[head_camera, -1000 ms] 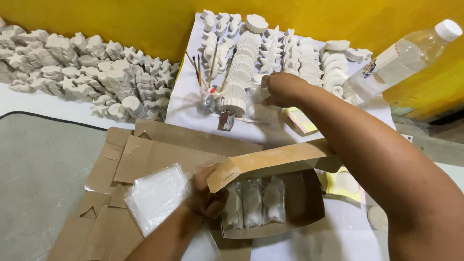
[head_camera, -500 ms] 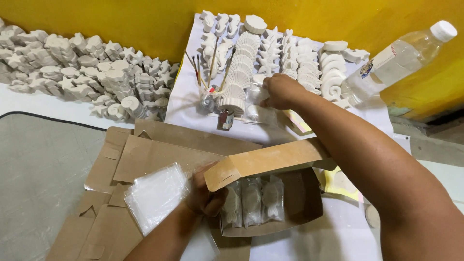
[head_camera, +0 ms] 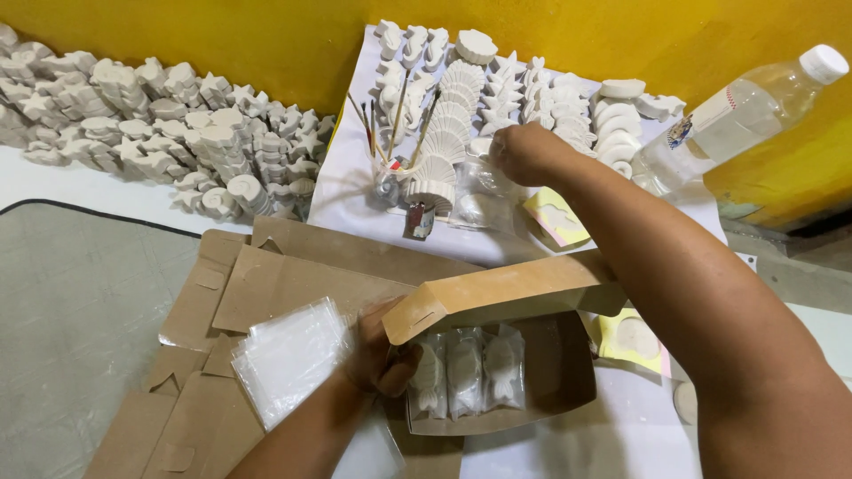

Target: The person assembles a cardboard box by hand, places several small white plaster figurines into individual plastic bags, and packs them into the box.

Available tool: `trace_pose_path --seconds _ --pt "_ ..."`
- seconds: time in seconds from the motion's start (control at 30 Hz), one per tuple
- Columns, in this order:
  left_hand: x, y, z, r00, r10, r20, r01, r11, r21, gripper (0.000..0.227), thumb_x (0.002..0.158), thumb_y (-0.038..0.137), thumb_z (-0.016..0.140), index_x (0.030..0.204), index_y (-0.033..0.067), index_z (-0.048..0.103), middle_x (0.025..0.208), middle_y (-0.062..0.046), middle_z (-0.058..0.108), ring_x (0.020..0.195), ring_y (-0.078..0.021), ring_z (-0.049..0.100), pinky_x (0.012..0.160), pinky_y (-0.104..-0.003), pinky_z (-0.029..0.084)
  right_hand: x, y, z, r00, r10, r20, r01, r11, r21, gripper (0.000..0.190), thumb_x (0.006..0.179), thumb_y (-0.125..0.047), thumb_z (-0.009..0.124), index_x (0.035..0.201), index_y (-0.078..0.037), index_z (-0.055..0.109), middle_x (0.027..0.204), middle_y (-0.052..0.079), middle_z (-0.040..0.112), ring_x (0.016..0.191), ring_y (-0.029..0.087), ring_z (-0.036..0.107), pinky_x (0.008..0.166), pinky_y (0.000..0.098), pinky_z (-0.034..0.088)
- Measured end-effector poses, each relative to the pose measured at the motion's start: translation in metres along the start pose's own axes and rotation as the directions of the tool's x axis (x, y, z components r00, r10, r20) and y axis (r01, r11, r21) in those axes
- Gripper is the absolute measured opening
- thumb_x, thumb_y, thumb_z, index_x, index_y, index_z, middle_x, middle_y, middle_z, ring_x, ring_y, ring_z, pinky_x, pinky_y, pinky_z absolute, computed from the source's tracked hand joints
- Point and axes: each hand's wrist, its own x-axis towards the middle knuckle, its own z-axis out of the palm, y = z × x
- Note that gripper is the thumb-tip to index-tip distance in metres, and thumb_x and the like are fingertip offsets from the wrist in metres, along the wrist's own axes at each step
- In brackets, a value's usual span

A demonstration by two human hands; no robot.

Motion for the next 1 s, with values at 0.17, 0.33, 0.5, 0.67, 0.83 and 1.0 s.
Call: trace_pose_path --seconds 0.17,0.33,0.5,0.67,0.83,1.0 --pt "-0.002 -0.001 0.000 0.999 -0.035 0.017 0.035 0.999 0.007 0.009 0.071 0.011 0.045 0.073 0.0071 0.036 0.067 -0.005 0.031 0.054 -0.0234 0.027 0.051 -0.036 0.026 0.020 0.017 -0.005 0.993 -0.082 -0.086 0.074 0.993 -0.096 0.032 0.096 -0.012 0.055 0.124 -0.017 0.069 0.124 0.012 0.066 0.106 0.035 0.064 0.075 0.0474 0.054" --pt "0.006 0.001 -0.001 0.999 -0.042 0.018 0.043 0.999 -0.033 0.008 0.069 0.009 0.044 0.073 0.0069 0.037 0.068 -0.005 0.032 0.054 -0.0227 0.026 0.050 -0.036 0.026 0.009 -0.003 -0.014 0.998 -0.066 -0.023 0.063 0.993 -0.095 0.040 0.101 -0.037 0.058 0.136 -0.016 0.061 0.137 0.009 0.060 0.116 0.032 0.061 0.086 0.0483 0.053" --pt "0.004 0.003 -0.001 0.999 -0.033 0.005 0.033 0.999 -0.001 0.008 0.065 0.009 0.044 0.071 0.0086 0.039 0.062 -0.003 0.034 0.051 -0.0227 0.030 0.049 -0.035 0.028 0.021 0.003 0.004 0.998 0.030 -0.054 -0.037 0.992 -0.122 0.038 0.097 -0.036 0.067 0.128 -0.014 0.060 0.123 0.012 0.065 0.104 0.035 0.063 0.075 0.0472 0.052" --pt "0.002 -0.002 -0.001 1.000 -0.023 0.009 0.023 1.000 0.007 0.009 0.065 0.008 0.043 0.071 0.0086 0.037 0.063 -0.004 0.033 0.052 -0.0224 0.028 0.048 -0.034 0.028 0.021 0.001 0.002 0.999 0.021 -0.027 -0.024 0.992 -0.120 0.044 0.096 -0.034 0.067 0.135 -0.019 0.055 0.122 0.013 0.066 0.106 0.034 0.063 0.076 0.0470 0.052" --pt "-0.003 -0.006 0.001 1.000 0.000 -0.001 0.000 1.000 0.020 0.006 0.075 0.012 0.045 0.075 0.0072 0.042 0.065 -0.004 0.035 0.052 -0.0228 0.031 0.049 -0.035 0.029 0.021 0.002 0.001 0.999 -0.043 -0.025 0.038 0.986 -0.162 0.047 0.094 -0.028 0.064 0.141 -0.024 0.057 0.122 0.012 0.062 0.108 0.035 0.063 0.078 0.0480 0.054" --pt "-0.006 -0.007 0.001 0.999 -0.039 0.003 0.039 0.999 0.028 0.007 0.072 0.015 0.045 0.073 0.0087 0.042 0.063 -0.003 0.035 0.051 -0.0214 0.029 0.050 -0.036 0.028 0.029 0.006 0.001 0.993 -0.114 -0.023 0.107 0.972 -0.209 0.071 0.088 -0.037 0.077 0.151 -0.022 0.048 0.133 0.012 0.054 0.118 0.034 0.058 0.080 0.0490 0.055"
